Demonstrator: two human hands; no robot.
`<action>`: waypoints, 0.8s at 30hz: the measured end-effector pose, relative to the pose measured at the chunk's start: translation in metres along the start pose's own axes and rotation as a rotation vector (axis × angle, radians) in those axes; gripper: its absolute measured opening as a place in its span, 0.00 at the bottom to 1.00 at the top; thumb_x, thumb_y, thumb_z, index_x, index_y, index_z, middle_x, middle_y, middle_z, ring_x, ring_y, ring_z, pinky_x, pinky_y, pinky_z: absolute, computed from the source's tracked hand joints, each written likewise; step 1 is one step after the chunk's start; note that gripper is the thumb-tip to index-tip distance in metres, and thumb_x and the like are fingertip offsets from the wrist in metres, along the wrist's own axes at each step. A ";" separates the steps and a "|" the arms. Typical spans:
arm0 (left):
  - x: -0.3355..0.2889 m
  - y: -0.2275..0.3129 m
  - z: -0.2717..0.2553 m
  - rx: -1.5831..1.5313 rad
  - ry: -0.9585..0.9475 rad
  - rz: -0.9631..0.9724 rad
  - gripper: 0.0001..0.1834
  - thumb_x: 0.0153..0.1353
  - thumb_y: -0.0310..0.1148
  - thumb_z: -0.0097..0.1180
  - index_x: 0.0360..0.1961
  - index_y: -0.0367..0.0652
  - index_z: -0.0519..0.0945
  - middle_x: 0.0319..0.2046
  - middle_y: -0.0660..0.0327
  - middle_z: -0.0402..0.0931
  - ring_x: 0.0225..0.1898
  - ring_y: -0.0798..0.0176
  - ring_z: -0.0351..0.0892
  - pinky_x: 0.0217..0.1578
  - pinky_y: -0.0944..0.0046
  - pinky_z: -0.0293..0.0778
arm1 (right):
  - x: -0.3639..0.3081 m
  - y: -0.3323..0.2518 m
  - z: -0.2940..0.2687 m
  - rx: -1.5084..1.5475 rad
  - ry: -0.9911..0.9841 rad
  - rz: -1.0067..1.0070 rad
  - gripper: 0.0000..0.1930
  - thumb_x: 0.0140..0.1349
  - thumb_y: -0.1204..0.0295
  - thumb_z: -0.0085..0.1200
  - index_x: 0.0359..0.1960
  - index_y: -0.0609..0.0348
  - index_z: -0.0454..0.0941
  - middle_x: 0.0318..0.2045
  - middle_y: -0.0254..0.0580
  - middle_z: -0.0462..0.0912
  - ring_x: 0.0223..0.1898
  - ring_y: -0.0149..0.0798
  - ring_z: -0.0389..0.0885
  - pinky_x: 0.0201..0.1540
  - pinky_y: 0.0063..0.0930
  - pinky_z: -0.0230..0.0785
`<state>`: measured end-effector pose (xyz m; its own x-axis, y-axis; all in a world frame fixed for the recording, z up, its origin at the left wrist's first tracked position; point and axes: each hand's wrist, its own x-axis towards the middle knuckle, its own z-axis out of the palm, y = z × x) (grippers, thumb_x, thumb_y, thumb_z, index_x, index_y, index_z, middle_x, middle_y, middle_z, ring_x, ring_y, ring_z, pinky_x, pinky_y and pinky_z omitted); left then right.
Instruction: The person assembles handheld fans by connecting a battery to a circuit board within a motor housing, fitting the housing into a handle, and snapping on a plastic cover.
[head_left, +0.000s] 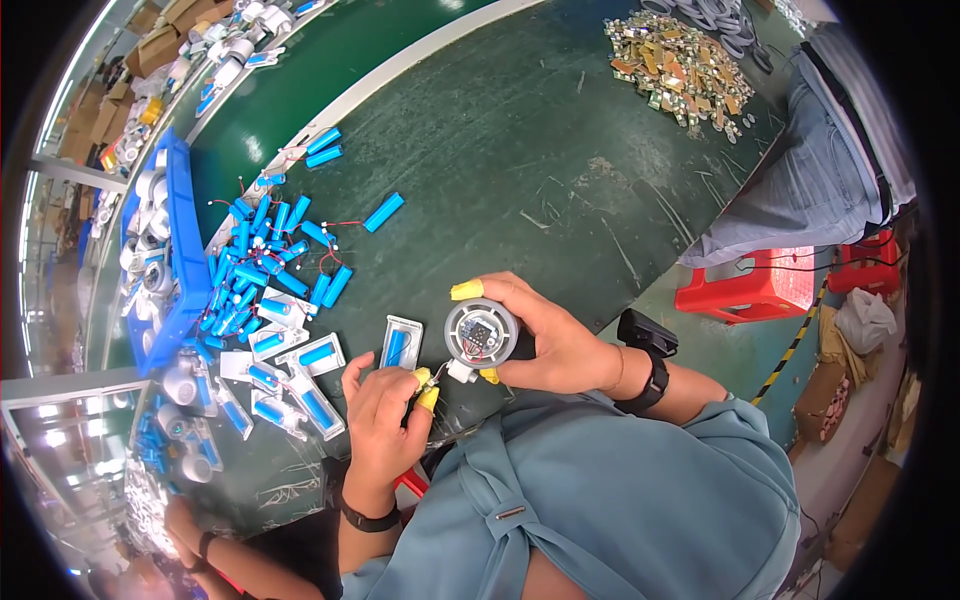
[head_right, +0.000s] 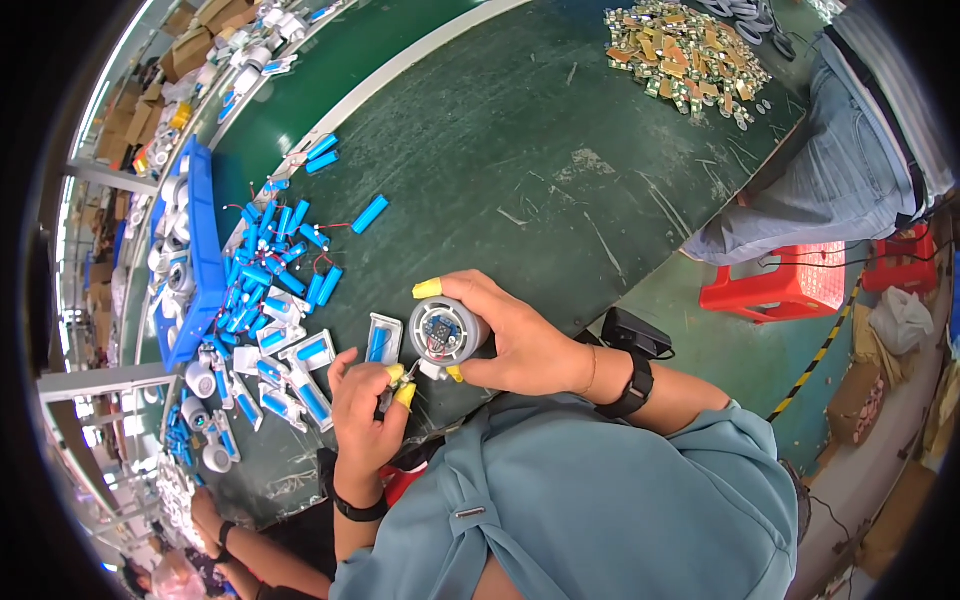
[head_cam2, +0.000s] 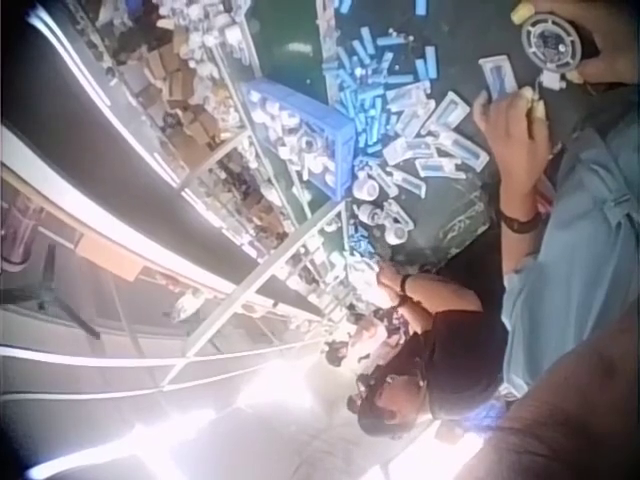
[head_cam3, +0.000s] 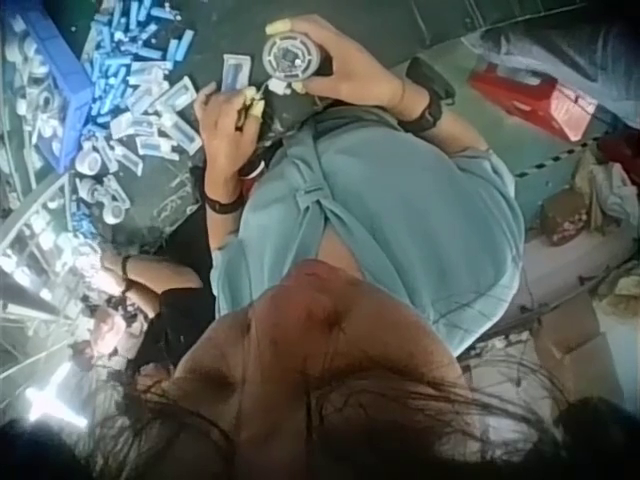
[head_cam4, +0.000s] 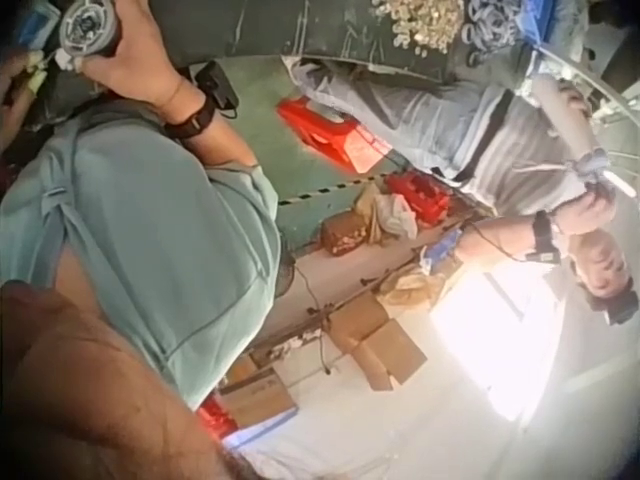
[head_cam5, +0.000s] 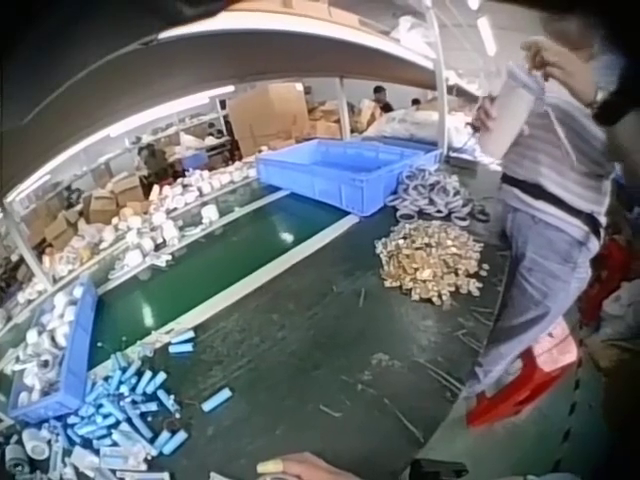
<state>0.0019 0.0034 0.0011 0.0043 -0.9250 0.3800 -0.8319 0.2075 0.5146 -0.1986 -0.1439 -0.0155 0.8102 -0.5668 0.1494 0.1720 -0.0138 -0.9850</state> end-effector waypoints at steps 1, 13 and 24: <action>0.000 0.000 0.000 0.003 0.003 0.000 0.19 0.44 0.17 0.60 0.40 0.40 0.75 0.34 0.58 0.81 0.37 0.55 0.82 0.57 0.43 0.64 | 0.000 0.001 0.000 0.007 -0.005 -0.001 0.41 0.48 0.85 0.62 0.68 0.55 0.63 0.61 0.43 0.63 0.63 0.40 0.65 0.65 0.33 0.59; -0.001 -0.002 0.001 -0.011 0.016 -0.002 0.19 0.45 0.17 0.59 0.42 0.40 0.74 0.34 0.58 0.81 0.37 0.54 0.82 0.57 0.43 0.65 | 0.001 0.001 0.000 0.010 -0.010 -0.014 0.41 0.48 0.85 0.61 0.67 0.55 0.63 0.61 0.44 0.64 0.63 0.42 0.65 0.65 0.33 0.59; 0.000 -0.001 0.001 -0.009 0.013 -0.002 0.20 0.45 0.18 0.61 0.42 0.40 0.74 0.34 0.58 0.80 0.37 0.54 0.82 0.57 0.43 0.65 | 0.001 -0.001 -0.001 -0.034 -0.017 -0.055 0.39 0.51 0.87 0.60 0.67 0.57 0.62 0.58 0.43 0.63 0.60 0.39 0.68 0.60 0.30 0.65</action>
<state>0.0021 0.0028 -0.0003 0.0132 -0.9210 0.3893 -0.8268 0.2089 0.5223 -0.1979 -0.1451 -0.0144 0.8093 -0.5505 0.2048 0.1975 -0.0732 -0.9776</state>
